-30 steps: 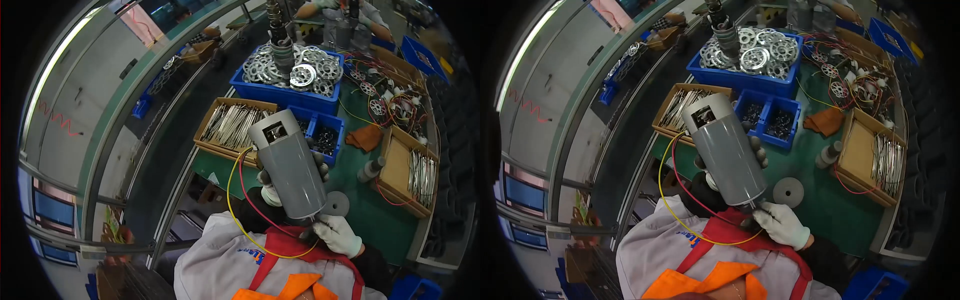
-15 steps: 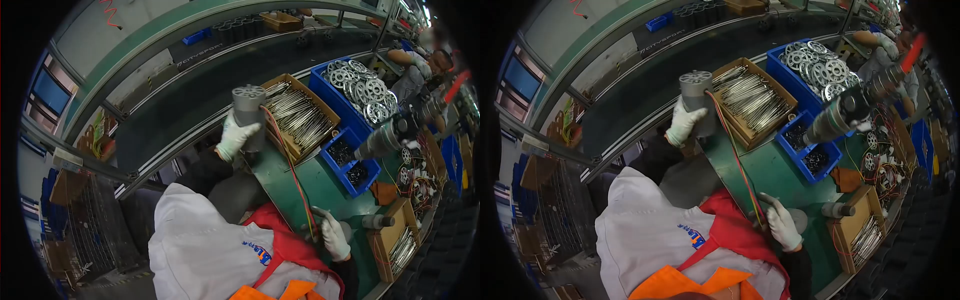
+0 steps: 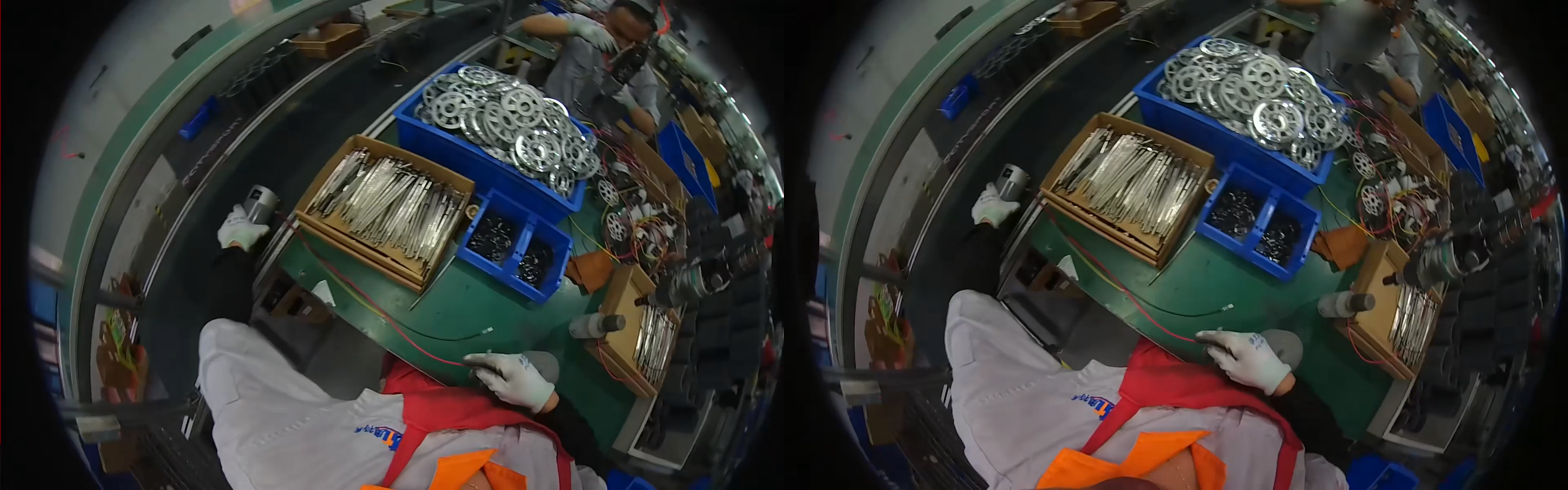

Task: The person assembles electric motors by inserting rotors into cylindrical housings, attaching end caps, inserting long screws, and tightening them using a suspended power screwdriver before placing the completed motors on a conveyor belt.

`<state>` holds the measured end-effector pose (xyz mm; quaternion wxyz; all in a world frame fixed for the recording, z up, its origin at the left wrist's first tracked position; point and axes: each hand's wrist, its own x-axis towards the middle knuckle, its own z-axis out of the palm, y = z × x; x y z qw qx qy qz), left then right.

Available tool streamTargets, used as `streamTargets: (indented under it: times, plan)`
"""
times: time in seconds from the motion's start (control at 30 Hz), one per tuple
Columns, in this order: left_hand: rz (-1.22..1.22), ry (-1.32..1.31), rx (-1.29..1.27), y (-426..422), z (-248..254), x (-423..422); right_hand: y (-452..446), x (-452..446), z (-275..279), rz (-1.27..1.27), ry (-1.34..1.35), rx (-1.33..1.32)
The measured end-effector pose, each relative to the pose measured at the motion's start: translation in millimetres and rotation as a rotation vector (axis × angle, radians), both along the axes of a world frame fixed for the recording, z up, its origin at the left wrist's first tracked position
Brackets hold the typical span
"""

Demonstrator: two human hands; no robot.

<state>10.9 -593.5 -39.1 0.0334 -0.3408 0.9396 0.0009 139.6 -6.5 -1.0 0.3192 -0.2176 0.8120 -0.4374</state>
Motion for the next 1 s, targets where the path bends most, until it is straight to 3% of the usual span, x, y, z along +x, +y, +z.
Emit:
streamTargets:
  times: [0.07,0.13,0.2,0.27,0.33,0.43,0.47,0.5,0.53,0.6,0.63,0.67,0.7,0.77,0.8,0.83,1.0]
  plan:
    - [-0.048,-0.022,0.052,-32.6,-14.3,-8.5,6.5,-14.0,2.4,0.149,0.093,0.075]
    - [-0.027,-0.029,0.037,-52.8,-28.8,-25.4,10.2,-40.5,17.0,0.095,0.291,0.142]
    - [0.071,-0.042,-0.017,-47.6,-25.0,-41.9,12.5,-89.4,25.3,-0.119,0.664,0.021]
    - [0.089,-0.045,-0.019,-29.3,-13.9,-51.8,14.4,-157.5,30.1,-0.222,1.093,0.117]
    - [0.115,-0.038,-0.034,-24.8,-5.3,-55.5,9.3,-215.4,33.8,-0.324,1.333,0.32]
    - [0.054,-0.014,-0.042,-49.0,-30.7,-62.5,2.4,-266.4,26.1,-0.359,1.346,0.665]
    - [-0.03,0.276,-0.071,-70.8,-57.2,-71.4,2.8,-273.8,25.5,-0.324,1.312,0.767]
    - [-0.12,0.559,-0.098,-62.1,-49.7,-70.4,5.0,-278.5,27.5,-0.306,1.375,0.741]
    - [-0.128,0.548,-0.109,-55.1,-43.0,-65.0,7.5,-282.7,27.9,-0.334,1.44,0.535]
    - [-0.434,0.924,0.133,50.4,4.3,-59.1,5.0,-267.1,41.1,-0.344,1.569,0.184]
    - [-0.518,0.959,0.363,102.7,21.5,-49.8,2.3,-242.6,49.0,-0.282,1.404,0.092]
    - [-0.7,0.921,0.418,142.1,28.8,-40.9,1.8,-213.4,54.8,-0.221,1.243,0.004]
    - [-0.81,0.86,0.574,178.6,27.9,-32.7,5.9,-185.4,55.0,-0.145,1.231,-0.021]
    - [-1.196,0.711,0.576,245.3,40.8,-17.7,33.1,-123.4,57.2,-0.033,0.923,0.163]
    - [-1.373,0.653,0.408,266.7,36.9,-17.5,48.2,-96.6,56.0,-0.04,0.801,0.167]
    - [-1.47,0.61,0.445,287.2,29.4,-18.9,62.9,-70.0,53.8,-0.048,0.679,0.171]
    - [-1.627,0.586,0.378,369.6,10.2,-48.8,98.3,55.1,-0.4,-0.221,0.818,0.453]
